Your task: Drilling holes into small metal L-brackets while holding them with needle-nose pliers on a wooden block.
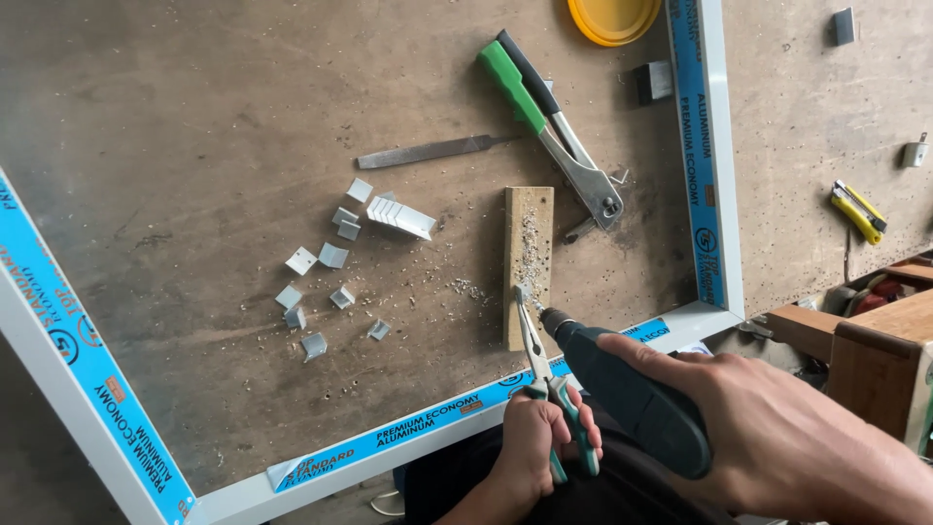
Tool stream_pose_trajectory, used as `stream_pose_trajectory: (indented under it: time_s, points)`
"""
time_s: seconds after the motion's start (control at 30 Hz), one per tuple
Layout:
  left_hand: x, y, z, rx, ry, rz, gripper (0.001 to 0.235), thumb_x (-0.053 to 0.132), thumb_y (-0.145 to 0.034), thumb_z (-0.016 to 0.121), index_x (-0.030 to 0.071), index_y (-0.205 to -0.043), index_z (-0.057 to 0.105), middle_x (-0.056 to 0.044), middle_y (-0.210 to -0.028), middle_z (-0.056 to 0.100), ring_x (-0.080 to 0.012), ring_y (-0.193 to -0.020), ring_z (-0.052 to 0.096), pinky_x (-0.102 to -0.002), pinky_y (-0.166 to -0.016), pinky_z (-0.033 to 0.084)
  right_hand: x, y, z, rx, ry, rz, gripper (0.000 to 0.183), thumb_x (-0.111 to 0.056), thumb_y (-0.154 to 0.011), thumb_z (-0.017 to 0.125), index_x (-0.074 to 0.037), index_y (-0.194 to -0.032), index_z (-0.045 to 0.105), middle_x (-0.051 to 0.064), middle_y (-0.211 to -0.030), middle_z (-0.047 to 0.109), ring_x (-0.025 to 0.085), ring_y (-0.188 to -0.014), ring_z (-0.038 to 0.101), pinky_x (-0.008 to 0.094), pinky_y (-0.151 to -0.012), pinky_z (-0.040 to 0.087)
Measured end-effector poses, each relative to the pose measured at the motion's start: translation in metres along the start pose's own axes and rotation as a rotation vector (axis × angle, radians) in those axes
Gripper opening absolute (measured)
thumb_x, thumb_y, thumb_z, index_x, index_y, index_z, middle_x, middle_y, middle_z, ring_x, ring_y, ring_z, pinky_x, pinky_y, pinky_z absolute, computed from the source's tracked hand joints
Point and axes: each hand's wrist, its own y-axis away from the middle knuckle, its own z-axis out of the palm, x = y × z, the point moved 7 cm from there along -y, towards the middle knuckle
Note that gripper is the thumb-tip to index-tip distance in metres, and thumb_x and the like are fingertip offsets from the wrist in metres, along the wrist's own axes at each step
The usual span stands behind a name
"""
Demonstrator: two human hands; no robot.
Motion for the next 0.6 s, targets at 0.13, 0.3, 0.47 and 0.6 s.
stream_pose_trajectory:
  time_s: [0.13, 0.3, 0.47, 0.6]
  points:
    - [-0.004, -0.002, -0.002, -0.037, 0.007, -0.016, 0.031, -0.009, -0.048, 0.039, -0.003, -0.077, 0.05, -0.023, -0.063, 0.052, -0.0354, -0.048, 0.055, -0.044, -0.044, 0.048, -0.001, -0.002, -0.004, -0.015, 0.089, 0.034, 0.108, -0.061, -0.067, 0.083, -0.068, -0.158, 0.026, -0.01, -0.099, 0.084, 0.023, -0.086, 0.078, 0.033, -0.071, 0.058]
    - [-0.004, -0.001, -0.001, -0.056, 0.021, -0.038, 0.029, -0.009, -0.05, 0.038, -0.003, -0.076, 0.049, -0.022, -0.064, 0.052, -0.035, -0.048, 0.055, -0.044, -0.045, 0.047, 0.0, -0.004, -0.01, -0.051, 0.099, 0.088, 0.112, -0.054, -0.065, 0.085, -0.07, -0.158, 0.023, -0.015, -0.108, 0.083, 0.02, -0.087, 0.076, 0.03, -0.072, 0.057]
    - [-0.001, 0.0, 0.001, -0.055, 0.015, -0.036, 0.029, -0.009, -0.05, 0.039, -0.003, -0.076, 0.049, -0.022, -0.063, 0.052, -0.0352, -0.048, 0.055, -0.044, -0.045, 0.048, -0.001, -0.006, -0.006, -0.001, 0.144, 0.034, 0.105, -0.062, -0.066, 0.079, -0.068, -0.157, 0.026, -0.009, -0.098, 0.084, 0.025, -0.088, 0.077, 0.035, -0.069, 0.056]
    - [-0.002, -0.001, 0.001, -0.05, 0.019, -0.042, 0.029, -0.01, -0.049, 0.038, -0.004, -0.075, 0.048, -0.022, -0.063, 0.051, -0.0353, -0.048, 0.055, -0.044, -0.044, 0.048, -0.004, -0.006, -0.008, 0.003, 0.157, 0.024, 0.106, -0.072, -0.068, 0.079, -0.069, -0.158, 0.023, -0.014, -0.109, 0.082, 0.026, -0.092, 0.079, 0.038, -0.071, 0.057]
